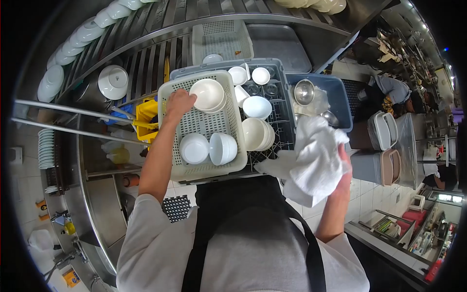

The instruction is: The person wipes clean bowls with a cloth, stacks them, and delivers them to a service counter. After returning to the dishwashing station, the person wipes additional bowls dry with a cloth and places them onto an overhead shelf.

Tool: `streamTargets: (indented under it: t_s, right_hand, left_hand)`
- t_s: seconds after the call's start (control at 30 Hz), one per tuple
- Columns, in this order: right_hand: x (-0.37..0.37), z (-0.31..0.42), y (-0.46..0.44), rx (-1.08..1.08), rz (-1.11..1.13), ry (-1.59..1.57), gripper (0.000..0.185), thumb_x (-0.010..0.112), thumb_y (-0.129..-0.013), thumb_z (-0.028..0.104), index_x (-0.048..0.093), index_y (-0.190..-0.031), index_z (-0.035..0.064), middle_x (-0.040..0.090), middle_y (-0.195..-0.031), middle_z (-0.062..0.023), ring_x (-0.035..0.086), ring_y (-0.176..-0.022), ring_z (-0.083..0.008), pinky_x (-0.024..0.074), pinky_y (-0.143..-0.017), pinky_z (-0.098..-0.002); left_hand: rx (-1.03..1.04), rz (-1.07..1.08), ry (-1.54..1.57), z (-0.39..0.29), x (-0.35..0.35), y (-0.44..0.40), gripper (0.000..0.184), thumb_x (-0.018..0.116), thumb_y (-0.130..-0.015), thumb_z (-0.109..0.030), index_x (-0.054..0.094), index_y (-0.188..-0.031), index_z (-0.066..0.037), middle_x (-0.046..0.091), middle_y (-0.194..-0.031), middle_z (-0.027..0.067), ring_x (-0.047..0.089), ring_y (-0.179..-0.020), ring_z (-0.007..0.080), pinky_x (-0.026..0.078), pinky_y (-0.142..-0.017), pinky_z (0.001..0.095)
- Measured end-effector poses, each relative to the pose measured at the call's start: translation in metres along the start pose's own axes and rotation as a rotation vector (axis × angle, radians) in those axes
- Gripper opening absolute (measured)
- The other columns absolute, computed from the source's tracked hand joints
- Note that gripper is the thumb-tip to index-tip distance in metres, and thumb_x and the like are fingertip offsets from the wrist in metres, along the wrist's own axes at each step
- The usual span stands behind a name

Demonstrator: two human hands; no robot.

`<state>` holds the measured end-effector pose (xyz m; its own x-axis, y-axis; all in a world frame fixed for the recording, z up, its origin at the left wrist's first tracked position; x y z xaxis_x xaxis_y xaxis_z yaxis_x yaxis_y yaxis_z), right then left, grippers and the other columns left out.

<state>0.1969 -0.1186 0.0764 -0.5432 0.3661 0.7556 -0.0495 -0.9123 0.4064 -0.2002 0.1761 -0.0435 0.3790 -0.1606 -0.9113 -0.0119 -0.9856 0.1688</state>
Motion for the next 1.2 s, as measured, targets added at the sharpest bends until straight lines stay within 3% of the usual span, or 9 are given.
streamTargets:
  t_s: [0.13, 0.33, 0.4, 0.53, 0.67, 0.87, 0.97, 1.07, 1.2]
  right_hand:
    - [-0.006, -0.022, 0.033, 0.205, 0.222, 0.046, 0.077, 0.065, -0.086, 0.005, 0.026, -0.153, 0.0015, 0.046, -0.144, -0.0187, 0.053, -0.129, -0.0311, 0.0476, -0.105, -0.0439]
    - [-0.028, -0.071, 0.04, 0.336, 0.298, 0.681, 0.082, 0.066, -0.087, 0.002, 0.022, -0.157, 0.0035, 0.042, -0.151, -0.0133, 0.041, -0.14, -0.0234, 0.034, -0.114, -0.0374]
    - [-0.086, -0.091, 0.04, 0.193, 0.41, 1.311, 0.072, 0.06, -0.094, 0.005, 0.024, -0.157, 0.0039, 0.044, -0.15, -0.0137, 0.04, -0.137, -0.0219, 0.0306, -0.115, -0.0335]
    - [-0.096, -0.091, 0.043, 0.274, 0.36, 1.306, 0.066, 0.058, -0.091, 0.0, 0.033, -0.151, 0.0036, 0.05, -0.14, -0.0141, 0.046, -0.128, -0.0219, 0.0362, -0.11, -0.0339]
    - [-0.057, -0.067, 0.031, 0.289, 0.141, 1.199, 0.058, 0.058, -0.089, 0.0, 0.04, -0.144, 0.0047, 0.057, -0.12, -0.0106, 0.056, -0.107, -0.0198, 0.047, -0.094, -0.0334]
    - [0.003, -0.046, -0.004, -0.328, -0.005, 1.166, 0.039, 0.062, -0.088, 0.0, 0.058, -0.126, 0.0002, 0.064, -0.115, -0.0122, 0.061, -0.105, -0.0212, 0.0472, -0.093, -0.0312]
    - [0.048, -0.055, -0.012, -0.645, -0.021, 1.288, 0.042, 0.066, -0.087, 0.002, 0.059, -0.129, -0.0005, 0.065, -0.116, -0.015, 0.061, -0.107, -0.0256, 0.0465, -0.096, -0.035]
    - [0.1, -0.1, -0.025, -0.923, 0.241, 1.539, 0.041, 0.07, -0.088, 0.015, 0.063, -0.127, 0.0028, 0.065, -0.116, -0.0234, 0.059, -0.108, -0.0423, 0.0445, -0.095, -0.0482]
    - [0.14, -0.148, -0.041, -1.02, 0.516, 1.629, 0.037, 0.071, -0.089, 0.025, 0.067, -0.123, 0.0111, 0.066, -0.109, -0.014, 0.06, -0.099, -0.037, 0.0443, -0.092, -0.0476]
  left_hand:
    - [-0.051, 0.113, -0.125, 0.01, 0.031, -0.025, 0.063, 0.066, -0.081, -0.047, 0.064, -0.119, 0.003, 0.064, -0.125, 0.0252, 0.059, -0.12, 0.0395, 0.046, -0.104, 0.0437]
    - [-0.064, 0.052, -0.006, 0.01, 0.033, -0.007, 0.082, 0.066, -0.077, -0.072, 0.07, -0.098, 0.007, 0.072, -0.101, 0.0249, 0.069, -0.1, 0.0393, 0.054, -0.087, 0.0438]
    - [-0.098, -0.034, 0.065, -0.004, 0.007, 0.032, 0.074, 0.069, -0.076, -0.071, 0.069, -0.085, 0.003, 0.072, -0.084, 0.0194, 0.071, -0.082, 0.0369, 0.055, -0.075, 0.0428]
    - [0.072, 0.2, 0.362, -0.045, 0.017, 0.154, 0.046, 0.082, -0.079, -0.042, 0.067, -0.086, 0.0, 0.066, -0.074, 0.0088, 0.064, -0.072, 0.0175, 0.051, -0.068, 0.0332]
    - [0.05, 0.427, 0.551, -0.043, 0.081, 0.2, 0.037, 0.079, -0.083, -0.031, 0.069, -0.095, 0.003, 0.069, -0.082, 0.007, 0.063, -0.078, 0.0135, 0.051, -0.07, 0.0314]
    - [-0.037, 0.368, 0.813, -0.026, 0.07, 0.198, 0.025, 0.068, -0.091, -0.018, 0.07, -0.107, 0.002, 0.072, -0.088, 0.0076, 0.065, -0.081, 0.016, 0.05, -0.074, 0.0316]
    - [-0.45, 0.352, 1.561, -0.022, 0.062, 0.213, 0.022, 0.067, -0.094, -0.015, 0.071, -0.108, 0.001, 0.071, -0.089, 0.0039, 0.063, -0.082, 0.0137, 0.049, -0.074, 0.0283]
    - [-0.185, 0.18, 1.325, -0.026, 0.048, 0.222, 0.021, 0.065, -0.095, -0.011, 0.069, -0.113, 0.0, 0.069, -0.097, 0.0025, 0.063, -0.09, 0.0108, 0.051, -0.08, 0.0272]
    - [0.223, 0.102, 1.206, -0.065, 0.0, 0.252, 0.015, 0.065, -0.096, -0.008, 0.07, -0.106, 0.002, 0.069, -0.092, -0.0006, 0.058, -0.084, 0.0073, 0.049, -0.073, 0.0255]
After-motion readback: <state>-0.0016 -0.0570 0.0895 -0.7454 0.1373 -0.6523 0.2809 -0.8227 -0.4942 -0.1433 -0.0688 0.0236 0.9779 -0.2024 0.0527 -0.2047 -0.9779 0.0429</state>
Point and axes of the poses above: each hand's wrist, its own y-axis away from the middle knuckle, its own x-axis out of the palm, z = x × y, the point moved 6 cm from there along -y, towards the middle knuckle
